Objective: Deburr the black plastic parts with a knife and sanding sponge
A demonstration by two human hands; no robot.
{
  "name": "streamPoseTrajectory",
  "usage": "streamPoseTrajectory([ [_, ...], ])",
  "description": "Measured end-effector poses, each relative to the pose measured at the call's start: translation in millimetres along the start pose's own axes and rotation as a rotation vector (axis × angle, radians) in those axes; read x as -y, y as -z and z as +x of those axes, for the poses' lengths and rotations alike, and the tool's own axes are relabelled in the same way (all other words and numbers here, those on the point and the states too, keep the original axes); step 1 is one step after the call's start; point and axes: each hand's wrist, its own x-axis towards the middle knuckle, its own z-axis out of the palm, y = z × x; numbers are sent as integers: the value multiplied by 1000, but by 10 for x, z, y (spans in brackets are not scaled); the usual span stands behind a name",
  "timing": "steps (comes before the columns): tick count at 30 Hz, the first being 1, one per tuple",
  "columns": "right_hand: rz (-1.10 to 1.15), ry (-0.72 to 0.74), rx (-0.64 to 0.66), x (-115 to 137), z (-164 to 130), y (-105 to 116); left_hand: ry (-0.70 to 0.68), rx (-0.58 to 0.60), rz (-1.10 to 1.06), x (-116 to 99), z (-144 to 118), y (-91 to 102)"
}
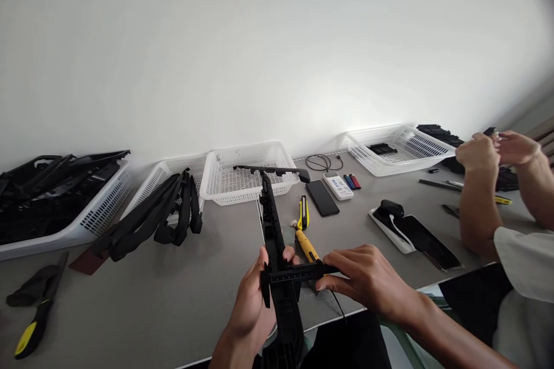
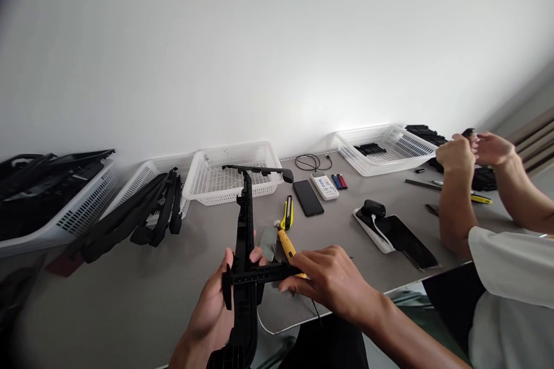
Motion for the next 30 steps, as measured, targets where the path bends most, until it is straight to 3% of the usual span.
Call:
streamPoseTrajectory([
  [8, -57, 6, -92, 10, 58, 5, 47, -6, -9, -50, 28, -15],
  [17, -93, 2, -84, 0, 104, -2, 22, -24, 9, -52, 50, -10],
  [30, -44, -10, 86, 70, 75, 137, 52, 3, -42, -131, 64, 21],
])
